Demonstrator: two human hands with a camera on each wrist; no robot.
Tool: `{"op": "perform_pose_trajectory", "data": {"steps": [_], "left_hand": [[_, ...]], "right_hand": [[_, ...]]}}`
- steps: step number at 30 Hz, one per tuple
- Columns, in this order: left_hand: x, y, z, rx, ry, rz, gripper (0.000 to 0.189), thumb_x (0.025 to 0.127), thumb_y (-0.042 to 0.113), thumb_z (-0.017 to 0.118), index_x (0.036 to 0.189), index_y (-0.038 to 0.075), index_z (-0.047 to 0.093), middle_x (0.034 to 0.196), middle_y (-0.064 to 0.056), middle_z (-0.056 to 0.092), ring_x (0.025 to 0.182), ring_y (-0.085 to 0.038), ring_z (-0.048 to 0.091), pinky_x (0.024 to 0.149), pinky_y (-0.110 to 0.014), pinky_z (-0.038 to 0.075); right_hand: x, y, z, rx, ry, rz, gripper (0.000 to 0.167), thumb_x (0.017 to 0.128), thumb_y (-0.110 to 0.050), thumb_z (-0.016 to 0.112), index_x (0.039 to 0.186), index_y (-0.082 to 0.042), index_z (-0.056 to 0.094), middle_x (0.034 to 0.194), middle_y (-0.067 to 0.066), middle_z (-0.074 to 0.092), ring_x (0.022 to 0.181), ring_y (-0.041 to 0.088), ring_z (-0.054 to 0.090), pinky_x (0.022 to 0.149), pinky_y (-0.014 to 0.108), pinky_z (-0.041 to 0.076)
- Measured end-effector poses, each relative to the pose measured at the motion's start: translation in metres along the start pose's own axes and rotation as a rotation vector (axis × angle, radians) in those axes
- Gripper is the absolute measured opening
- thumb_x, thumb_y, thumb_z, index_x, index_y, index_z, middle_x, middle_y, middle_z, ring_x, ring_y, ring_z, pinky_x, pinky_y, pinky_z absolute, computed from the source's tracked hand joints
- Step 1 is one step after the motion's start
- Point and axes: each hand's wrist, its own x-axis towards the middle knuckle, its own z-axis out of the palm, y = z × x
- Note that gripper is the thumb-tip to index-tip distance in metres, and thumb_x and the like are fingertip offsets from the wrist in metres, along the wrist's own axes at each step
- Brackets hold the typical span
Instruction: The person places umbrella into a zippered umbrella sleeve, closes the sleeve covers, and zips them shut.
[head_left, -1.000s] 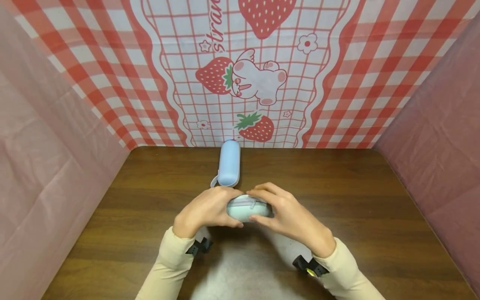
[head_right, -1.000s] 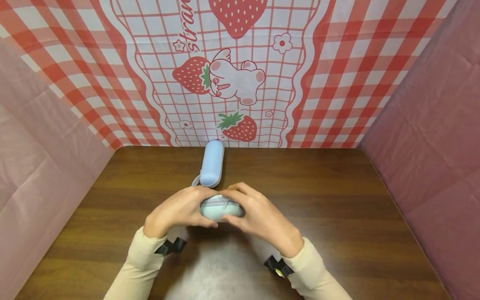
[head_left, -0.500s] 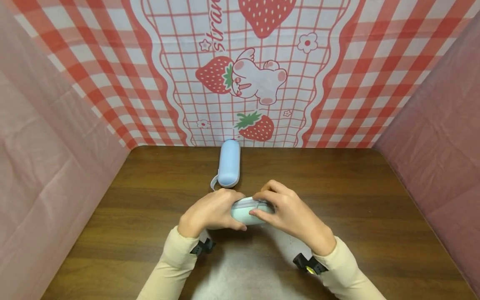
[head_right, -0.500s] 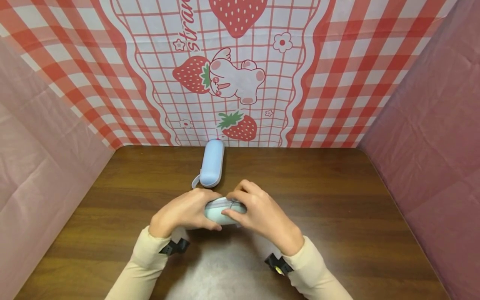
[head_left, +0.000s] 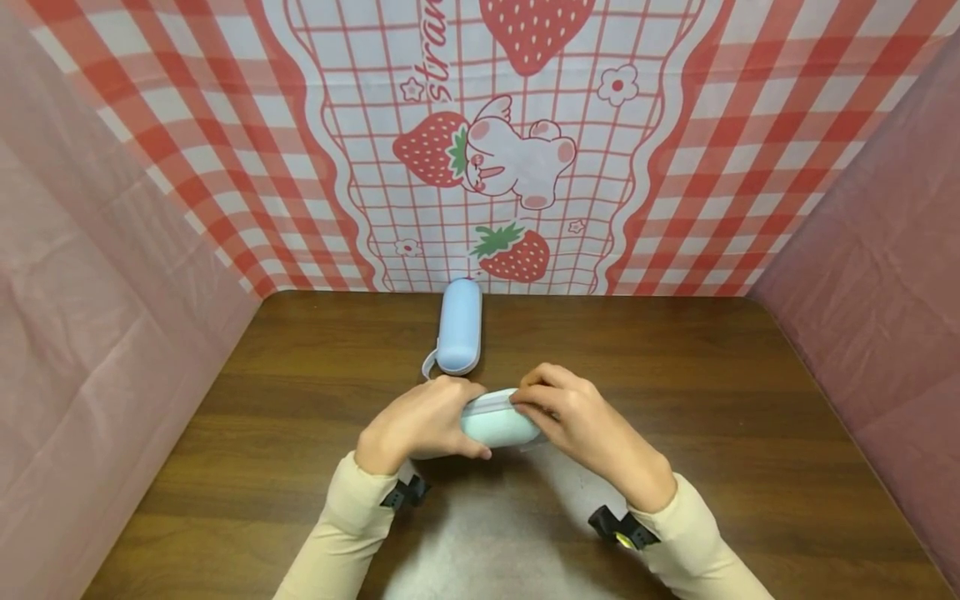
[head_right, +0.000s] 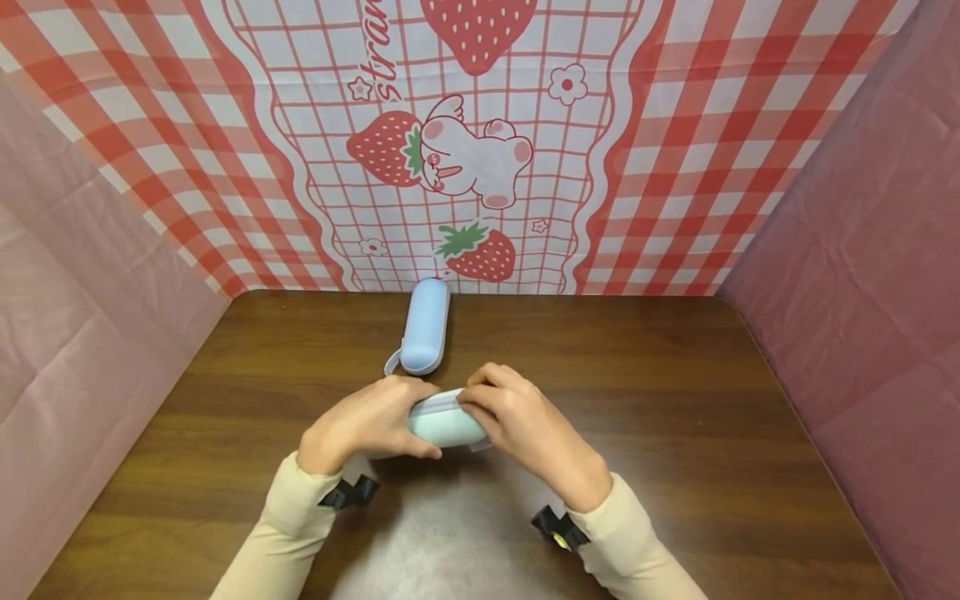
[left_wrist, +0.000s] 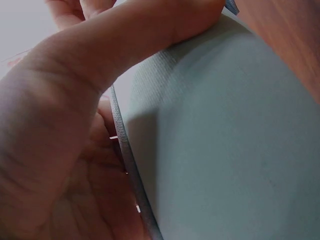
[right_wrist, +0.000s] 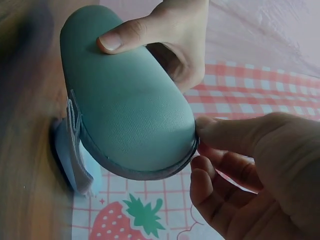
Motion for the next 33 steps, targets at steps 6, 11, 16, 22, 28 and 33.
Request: {"op": "perform_pose_trajectory", "data": {"steps": [6,11,16,22,28,33], "left_hand": [[-0.0001,0.0001,0.0007,-0.01,-0.014,0.0,0.047,0.071,0.043,0.091,0.107,0.019,0.072,0.09,0.011,0.068,0.076,-0.005,0.06,0.07,-0.027,0.051],[-0.0005,-0.0006,0.0013,-0.019,-0.017,-0.003,0.046,0.071,0.043,0.091,0.105,0.019,0.072,0.089,0.011,0.069,0.075,-0.005,0.06,0.069,-0.027,0.051],[-0.0013,-0.0016,0.0024,-0.013,-0.015,0.001,0.047,0.07,0.043,0.091,0.104,0.018,0.073,0.088,0.01,0.069,0.074,-0.005,0.06,0.068,-0.026,0.051],[-0.0018,-0.0025,0.0019,-0.013,-0.018,0.012,0.045,0.07,0.043,0.091,0.102,0.017,0.073,0.087,0.011,0.069,0.073,-0.004,0.059,0.067,-0.025,0.05],[-0.001,-0.0039,0.0015,-0.017,-0.015,0.022,0.044,0.07,0.043,0.091,0.1,0.018,0.072,0.085,0.011,0.068,0.072,-0.004,0.059,0.067,-0.024,0.05],[0.0011,-0.0037,0.001,-0.02,-0.026,0.043,0.043,0.07,0.042,0.092,0.098,0.017,0.071,0.083,0.01,0.067,0.07,-0.005,0.059,0.065,-0.024,0.05]], "right_hand": [[-0.0003,0.0021,0.0001,0.014,0.029,-0.008,0.013,0.082,0.006,0.081,0.091,-0.003,0.078,0.092,0.005,0.066,0.081,0.014,0.067,0.069,0.025,0.059],[-0.0005,0.0017,0.0004,0.009,0.003,0.009,0.014,0.081,0.007,0.081,0.089,-0.004,0.077,0.091,0.004,0.066,0.081,0.012,0.067,0.068,0.023,0.058],[-0.0006,0.0021,0.0015,0.004,-0.016,0.006,0.015,0.079,0.008,0.082,0.088,-0.002,0.077,0.091,0.006,0.067,0.08,0.015,0.068,0.069,0.024,0.059],[-0.0005,0.0015,-0.0017,0.004,-0.037,0.029,0.015,0.077,0.009,0.083,0.085,-0.002,0.076,0.087,0.005,0.067,0.076,0.014,0.067,0.066,0.025,0.058],[-0.0007,-0.0005,-0.0034,0.029,-0.074,0.151,0.01,0.083,0.0,0.082,0.087,-0.004,0.074,0.087,0.003,0.066,0.076,0.009,0.065,0.065,0.022,0.056],[-0.001,-0.0001,-0.003,0.019,-0.114,0.159,0.008,0.088,-0.003,0.08,0.089,-0.003,0.072,0.089,0.003,0.065,0.076,0.007,0.062,0.064,0.019,0.054]]}}
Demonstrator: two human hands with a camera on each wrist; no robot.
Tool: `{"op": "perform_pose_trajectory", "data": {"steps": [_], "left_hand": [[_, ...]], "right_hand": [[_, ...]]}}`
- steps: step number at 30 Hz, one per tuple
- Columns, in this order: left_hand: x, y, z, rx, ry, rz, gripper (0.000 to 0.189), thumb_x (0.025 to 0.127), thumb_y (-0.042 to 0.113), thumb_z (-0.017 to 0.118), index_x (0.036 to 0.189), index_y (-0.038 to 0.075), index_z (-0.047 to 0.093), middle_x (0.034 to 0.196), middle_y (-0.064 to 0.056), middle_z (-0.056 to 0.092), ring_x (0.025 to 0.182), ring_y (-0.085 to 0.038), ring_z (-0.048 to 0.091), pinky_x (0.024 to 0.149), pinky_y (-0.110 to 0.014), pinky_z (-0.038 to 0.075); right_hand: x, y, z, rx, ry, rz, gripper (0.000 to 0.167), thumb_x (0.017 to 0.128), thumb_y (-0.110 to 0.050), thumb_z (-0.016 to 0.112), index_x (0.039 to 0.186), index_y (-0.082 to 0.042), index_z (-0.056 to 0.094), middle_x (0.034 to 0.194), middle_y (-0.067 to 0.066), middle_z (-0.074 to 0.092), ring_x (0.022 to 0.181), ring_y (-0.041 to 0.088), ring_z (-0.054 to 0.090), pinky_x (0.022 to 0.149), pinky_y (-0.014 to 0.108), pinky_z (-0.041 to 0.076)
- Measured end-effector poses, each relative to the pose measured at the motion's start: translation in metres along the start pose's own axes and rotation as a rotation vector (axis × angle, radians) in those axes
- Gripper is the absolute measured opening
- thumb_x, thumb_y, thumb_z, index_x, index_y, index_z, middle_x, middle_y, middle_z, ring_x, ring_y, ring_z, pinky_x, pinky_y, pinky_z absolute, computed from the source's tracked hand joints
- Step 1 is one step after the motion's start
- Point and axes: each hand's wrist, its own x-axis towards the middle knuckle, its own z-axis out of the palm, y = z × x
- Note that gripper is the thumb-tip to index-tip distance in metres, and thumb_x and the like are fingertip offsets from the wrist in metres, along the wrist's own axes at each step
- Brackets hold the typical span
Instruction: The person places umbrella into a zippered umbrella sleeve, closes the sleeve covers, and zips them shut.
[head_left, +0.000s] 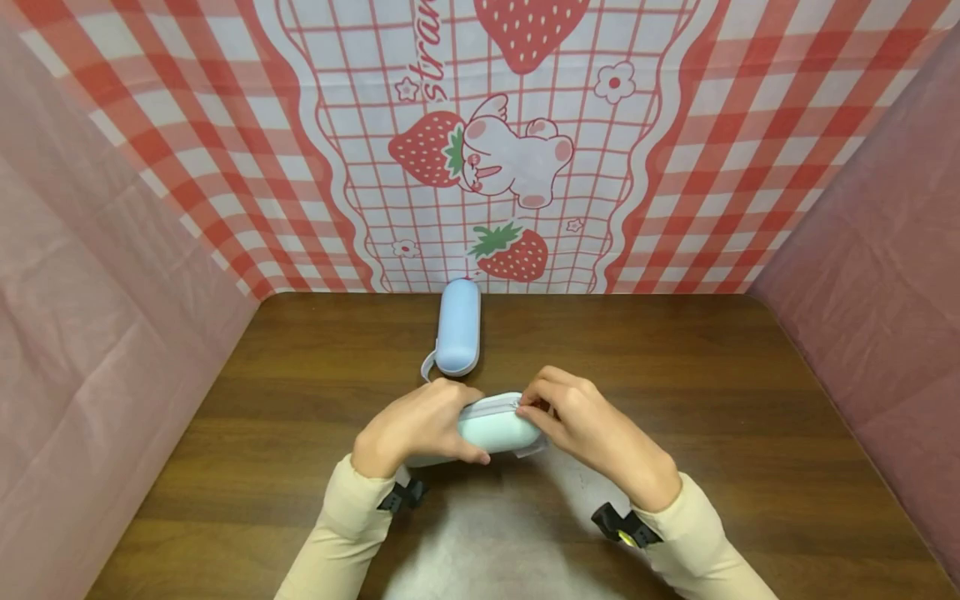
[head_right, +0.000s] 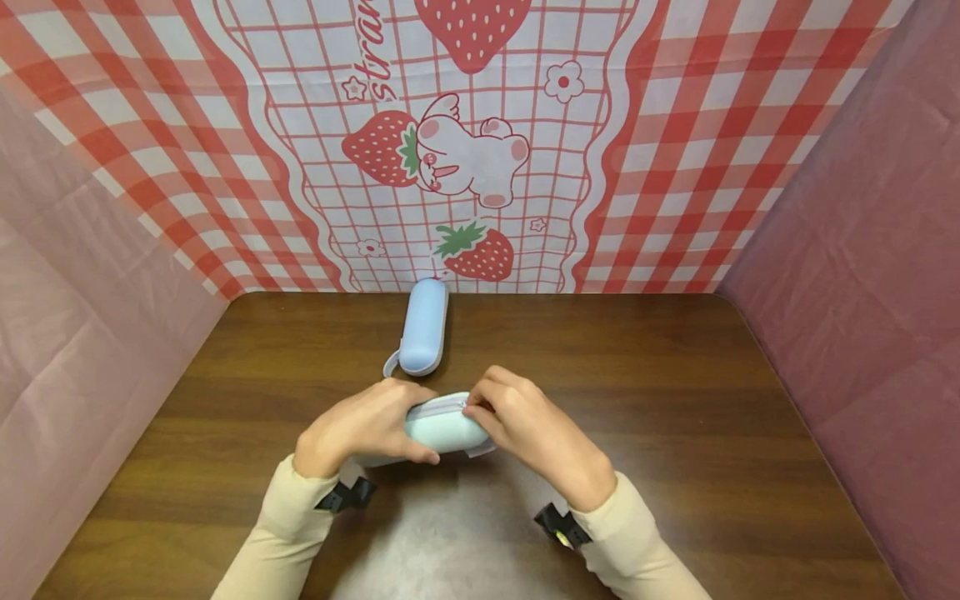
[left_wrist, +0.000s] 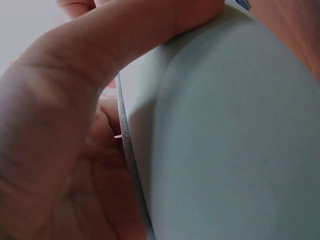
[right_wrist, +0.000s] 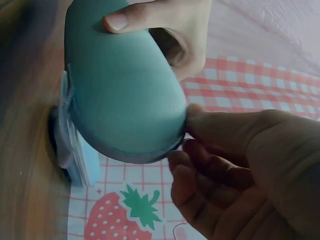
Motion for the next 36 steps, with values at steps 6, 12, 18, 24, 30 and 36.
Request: {"op": "perform_pose_trajectory", "data": {"steps": [6,12,18,24,30,36], "left_hand": [[0.0001,0.0018,-0.0002,0.006,0.0,0.008,0.042,0.07,0.042,0.092,0.095,0.016,0.07,0.082,0.009,0.067,0.069,-0.005,0.058,0.064,-0.024,0.049],[-0.0005,0.0037,-0.0001,0.02,0.002,0.01,0.044,0.069,0.043,0.092,0.096,0.016,0.07,0.082,0.008,0.067,0.069,-0.005,0.058,0.064,-0.024,0.049],[-0.0007,0.0045,-0.0005,0.027,0.002,0.022,0.045,0.069,0.044,0.092,0.096,0.015,0.07,0.082,0.007,0.067,0.069,-0.006,0.058,0.064,-0.024,0.049],[-0.0003,0.0055,0.0003,0.028,0.002,0.035,0.047,0.069,0.044,0.092,0.099,0.015,0.072,0.083,0.007,0.068,0.07,-0.005,0.058,0.064,-0.023,0.05],[0.0,0.0061,0.0006,0.026,0.002,0.028,0.047,0.068,0.045,0.092,0.099,0.016,0.072,0.083,0.008,0.068,0.069,-0.005,0.058,0.064,-0.023,0.049],[-0.0002,0.0055,0.0004,0.014,-0.007,0.031,0.046,0.068,0.045,0.092,0.098,0.016,0.072,0.082,0.008,0.068,0.069,-0.005,0.058,0.063,-0.023,0.049]], "right_hand": [[-0.0005,0.0022,-0.0023,-0.091,0.007,-0.11,0.005,0.093,-0.007,0.075,0.095,-0.005,0.071,0.092,-0.001,0.066,0.079,0.005,0.061,0.067,0.02,0.054],[0.0,0.0028,-0.0017,-0.091,0.021,-0.159,0.012,0.092,-0.002,0.074,0.104,-0.003,0.073,0.1,0.002,0.065,0.087,0.009,0.065,0.075,0.022,0.058],[-0.0014,0.0045,-0.0001,-0.099,0.027,-0.188,0.016,0.091,0.0,0.074,0.106,-0.004,0.073,0.101,0.003,0.064,0.09,0.01,0.066,0.08,0.021,0.058],[-0.0023,0.0044,-0.0024,-0.12,0.021,-0.22,0.018,0.089,0.002,0.076,0.106,-0.005,0.073,0.102,0.002,0.066,0.091,0.01,0.068,0.08,0.021,0.058],[-0.0017,0.0041,-0.0048,-0.125,0.014,-0.239,0.019,0.087,0.005,0.076,0.103,-0.004,0.072,0.101,0.003,0.066,0.09,0.012,0.068,0.079,0.022,0.059],[-0.001,0.0049,-0.0041,-0.098,0.024,-0.261,0.02,0.085,0.005,0.078,0.103,-0.003,0.074,0.099,0.004,0.066,0.089,0.013,0.069,0.078,0.021,0.058]]}}
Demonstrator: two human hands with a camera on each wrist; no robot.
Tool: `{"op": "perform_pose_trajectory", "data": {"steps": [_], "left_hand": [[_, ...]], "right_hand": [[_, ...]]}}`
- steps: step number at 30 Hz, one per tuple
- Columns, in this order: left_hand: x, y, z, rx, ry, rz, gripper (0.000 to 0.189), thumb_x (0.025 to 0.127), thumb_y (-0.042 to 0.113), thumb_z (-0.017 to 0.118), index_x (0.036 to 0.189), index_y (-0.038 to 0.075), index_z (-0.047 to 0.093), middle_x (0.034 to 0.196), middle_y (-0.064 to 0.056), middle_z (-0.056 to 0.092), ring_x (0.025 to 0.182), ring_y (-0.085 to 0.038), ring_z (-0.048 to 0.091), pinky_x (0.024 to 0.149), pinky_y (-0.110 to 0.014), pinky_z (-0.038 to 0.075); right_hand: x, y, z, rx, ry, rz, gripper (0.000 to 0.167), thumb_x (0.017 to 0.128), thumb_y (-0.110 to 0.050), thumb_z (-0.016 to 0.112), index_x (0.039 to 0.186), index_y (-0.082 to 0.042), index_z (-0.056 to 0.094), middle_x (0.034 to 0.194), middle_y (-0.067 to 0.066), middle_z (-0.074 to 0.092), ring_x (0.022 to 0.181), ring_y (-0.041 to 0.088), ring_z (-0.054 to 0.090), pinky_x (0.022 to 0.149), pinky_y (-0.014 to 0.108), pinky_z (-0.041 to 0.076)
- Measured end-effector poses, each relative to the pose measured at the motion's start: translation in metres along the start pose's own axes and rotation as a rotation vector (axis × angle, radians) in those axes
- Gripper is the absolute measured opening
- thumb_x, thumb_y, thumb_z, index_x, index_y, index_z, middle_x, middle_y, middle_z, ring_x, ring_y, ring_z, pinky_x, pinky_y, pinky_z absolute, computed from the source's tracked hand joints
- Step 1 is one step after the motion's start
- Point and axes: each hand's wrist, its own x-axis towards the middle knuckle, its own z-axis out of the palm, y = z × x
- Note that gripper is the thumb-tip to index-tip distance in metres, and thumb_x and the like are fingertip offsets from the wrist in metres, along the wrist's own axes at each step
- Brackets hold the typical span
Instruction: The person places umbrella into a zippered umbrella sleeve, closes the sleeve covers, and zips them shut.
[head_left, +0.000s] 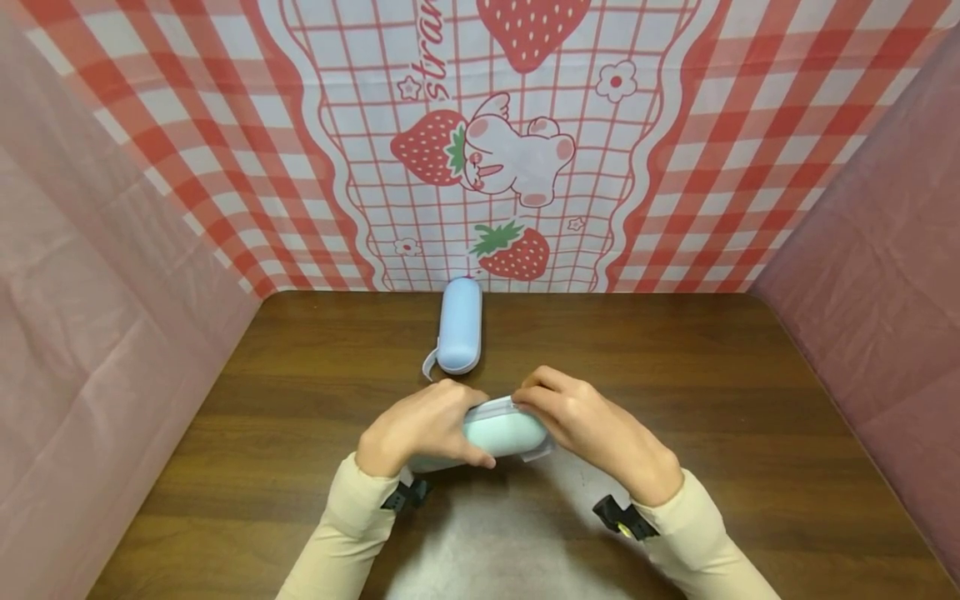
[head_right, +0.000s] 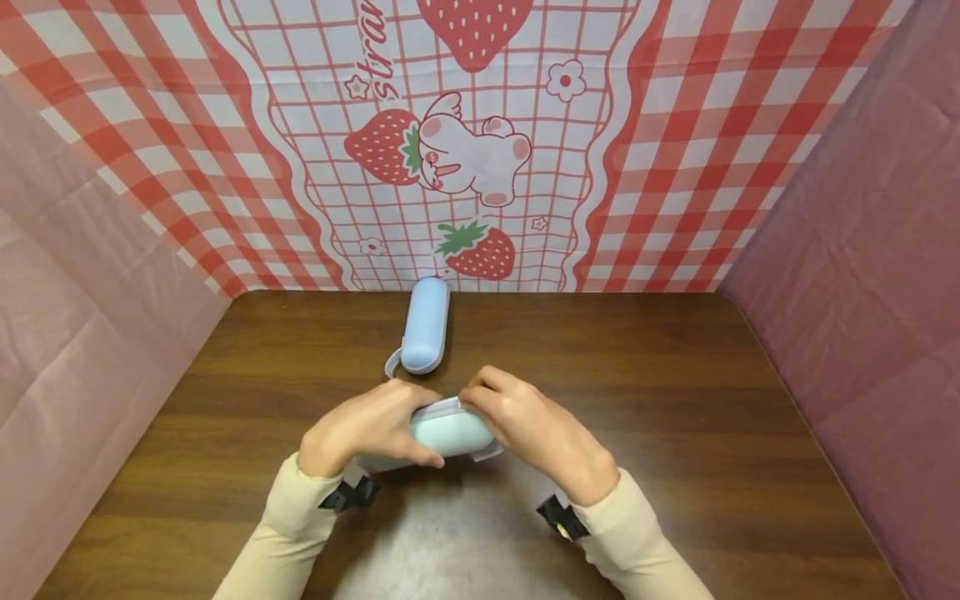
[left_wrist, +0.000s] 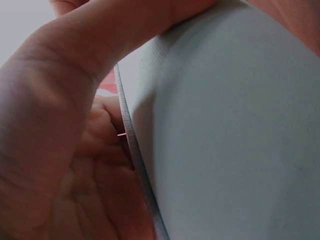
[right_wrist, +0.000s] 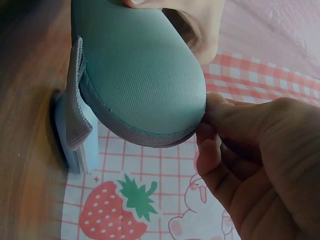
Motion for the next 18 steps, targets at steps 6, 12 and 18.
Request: {"op": "perform_pose_trajectory", "data": {"steps": [6,12,18], "left_hand": [[-0.0003,-0.0012,-0.0012,0.006,0.004,0.006,0.048,0.069,0.045,0.092,0.101,0.015,0.073,0.085,0.007,0.069,0.07,-0.005,0.059,0.065,-0.024,0.05],[-0.0013,-0.0008,-0.0039,0.017,0.001,-0.027,0.049,0.068,0.048,0.091,0.103,0.018,0.073,0.085,0.01,0.068,0.071,-0.004,0.059,0.065,-0.024,0.05],[-0.0017,-0.0016,-0.0048,0.035,0.004,-0.024,0.046,0.068,0.05,0.091,0.1,0.022,0.072,0.085,0.014,0.067,0.07,-0.003,0.058,0.064,-0.024,0.048]], "right_hand": [[0.0009,0.0023,-0.0006,0.061,0.048,-0.031,0.018,0.085,0.008,0.077,0.1,-0.002,0.074,0.099,0.005,0.067,0.088,0.015,0.069,0.077,0.021,0.058],[0.0032,0.0039,-0.003,0.12,0.073,-0.062,0.025,0.079,0.013,0.077,0.098,-0.003,0.074,0.099,0.006,0.067,0.086,0.015,0.068,0.075,0.02,0.058],[0.0018,0.0051,-0.0039,0.137,0.059,-0.05,0.024,0.079,0.011,0.077,0.095,-0.005,0.074,0.097,0.003,0.067,0.084,0.012,0.067,0.073,0.018,0.056]]}}
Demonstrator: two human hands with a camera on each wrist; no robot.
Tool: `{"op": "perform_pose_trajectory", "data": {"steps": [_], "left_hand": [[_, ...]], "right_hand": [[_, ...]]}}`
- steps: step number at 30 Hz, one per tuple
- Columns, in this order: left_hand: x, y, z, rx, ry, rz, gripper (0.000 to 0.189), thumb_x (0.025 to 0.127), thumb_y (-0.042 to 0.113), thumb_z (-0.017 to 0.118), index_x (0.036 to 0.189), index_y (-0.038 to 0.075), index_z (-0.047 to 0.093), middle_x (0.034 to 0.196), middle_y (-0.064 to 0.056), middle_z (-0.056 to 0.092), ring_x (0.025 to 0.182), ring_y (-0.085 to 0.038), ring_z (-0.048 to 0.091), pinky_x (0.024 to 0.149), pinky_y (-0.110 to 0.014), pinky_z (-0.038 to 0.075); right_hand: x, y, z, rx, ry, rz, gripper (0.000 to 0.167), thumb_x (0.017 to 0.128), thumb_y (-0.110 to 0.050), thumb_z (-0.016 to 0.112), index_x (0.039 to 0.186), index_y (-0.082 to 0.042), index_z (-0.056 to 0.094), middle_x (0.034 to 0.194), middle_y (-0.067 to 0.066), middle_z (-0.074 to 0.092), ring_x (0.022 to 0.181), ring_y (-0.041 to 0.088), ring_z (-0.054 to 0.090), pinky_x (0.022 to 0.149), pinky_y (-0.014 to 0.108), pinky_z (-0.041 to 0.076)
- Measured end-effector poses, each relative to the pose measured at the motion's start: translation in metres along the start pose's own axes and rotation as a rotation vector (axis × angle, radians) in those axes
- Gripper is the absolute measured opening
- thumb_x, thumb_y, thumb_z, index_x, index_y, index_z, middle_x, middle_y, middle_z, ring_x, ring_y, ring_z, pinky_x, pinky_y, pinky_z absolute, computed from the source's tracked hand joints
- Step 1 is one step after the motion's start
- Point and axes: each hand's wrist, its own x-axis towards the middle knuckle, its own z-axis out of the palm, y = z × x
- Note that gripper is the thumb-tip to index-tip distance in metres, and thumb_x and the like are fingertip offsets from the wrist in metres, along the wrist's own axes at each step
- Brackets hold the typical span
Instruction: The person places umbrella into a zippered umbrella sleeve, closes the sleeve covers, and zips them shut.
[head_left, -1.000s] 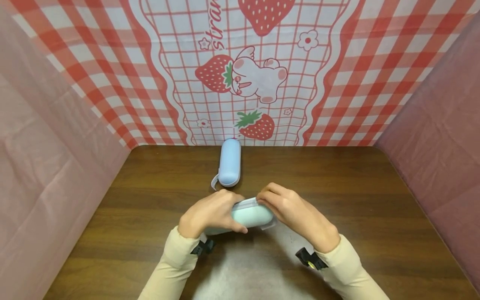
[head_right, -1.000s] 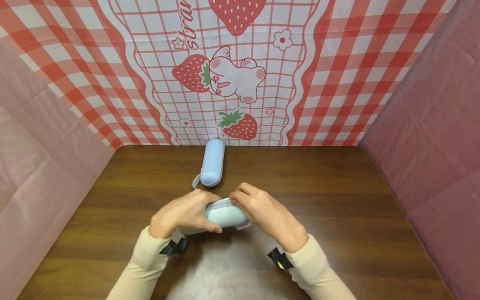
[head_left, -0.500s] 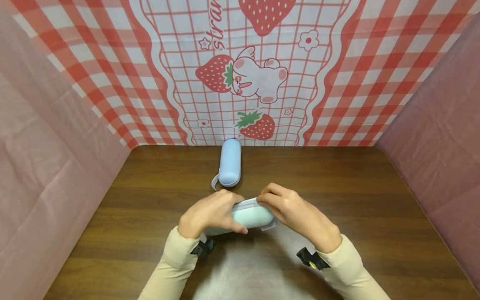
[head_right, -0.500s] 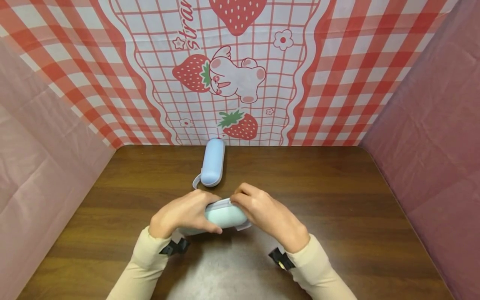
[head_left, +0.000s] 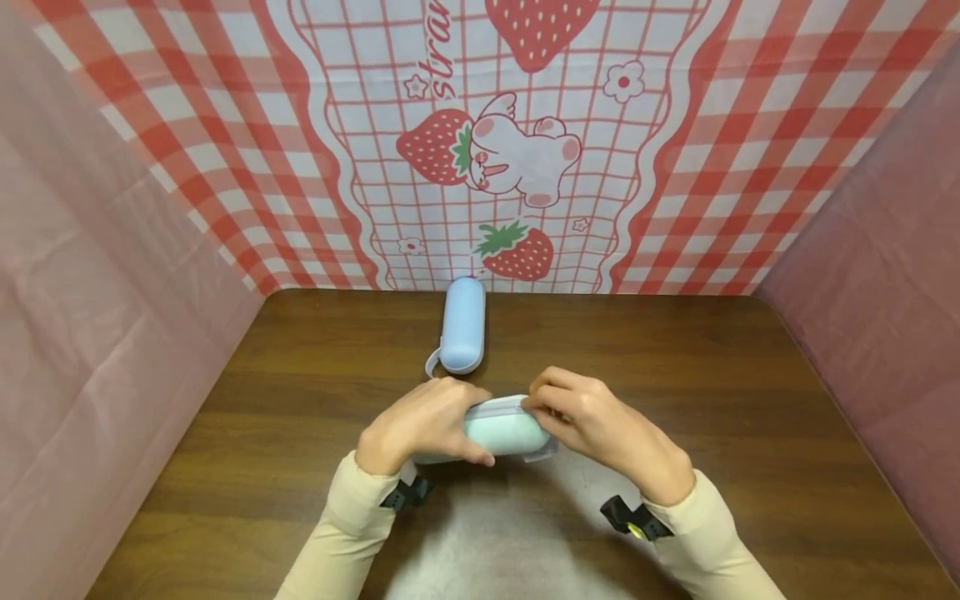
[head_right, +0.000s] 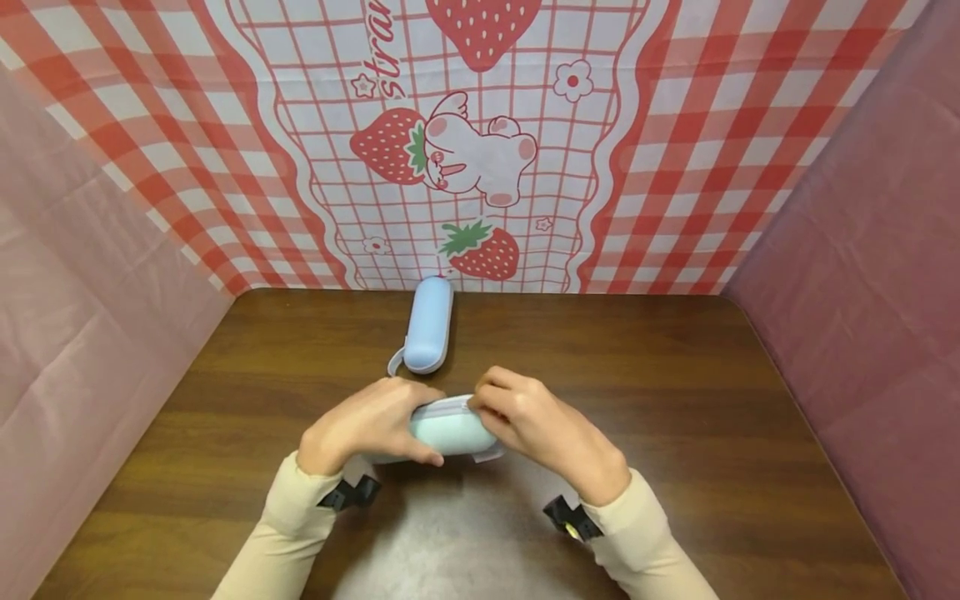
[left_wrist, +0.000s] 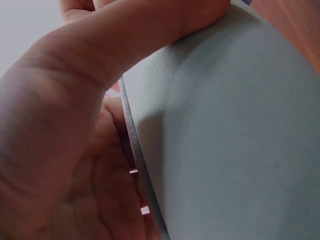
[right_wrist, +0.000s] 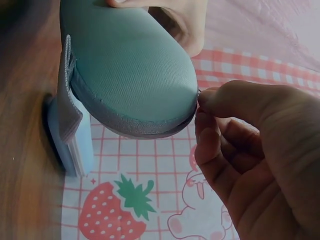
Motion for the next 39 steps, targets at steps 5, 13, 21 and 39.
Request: {"op": "perform_pose_trajectory", "data": {"steps": [5,13,21,39], "left_hand": [[0.0,-0.001,0.0,0.011,0.007,0.022,0.044,0.068,0.05,0.091,0.098,0.024,0.073,0.084,0.016,0.068,0.07,-0.002,0.058,0.064,-0.023,0.048],[-0.002,-0.003,-0.002,0.024,0.015,0.023,0.045,0.067,0.049,0.092,0.099,0.024,0.073,0.085,0.015,0.068,0.071,-0.003,0.058,0.065,-0.024,0.048],[-0.005,-0.005,-0.004,0.037,0.031,0.029,0.046,0.066,0.048,0.093,0.101,0.026,0.073,0.088,0.015,0.069,0.074,-0.003,0.059,0.068,-0.025,0.049],[-0.011,-0.007,-0.01,0.027,0.033,0.058,0.044,0.068,0.048,0.093,0.102,0.028,0.074,0.092,0.017,0.07,0.079,-0.002,0.06,0.073,-0.026,0.05]], "right_hand": [[0.0,0.0,-0.003,0.012,0.005,-0.002,0.024,0.078,0.011,0.078,0.094,-0.006,0.074,0.096,0.002,0.067,0.082,0.012,0.066,0.071,0.017,0.055],[0.0,0.0,-0.006,0.036,-0.002,-0.003,0.022,0.078,0.011,0.078,0.091,-0.006,0.074,0.094,0.002,0.068,0.08,0.01,0.066,0.068,0.016,0.054],[-0.002,0.002,-0.005,0.036,-0.012,0.004,0.02,0.076,0.01,0.08,0.087,-0.005,0.074,0.091,0.003,0.067,0.078,0.008,0.064,0.066,0.014,0.053],[-0.003,0.003,-0.009,0.105,0.009,0.011,0.025,0.073,0.011,0.074,0.085,-0.011,0.074,0.089,-0.001,0.068,0.072,0.006,0.061,0.058,0.013,0.048]]}}
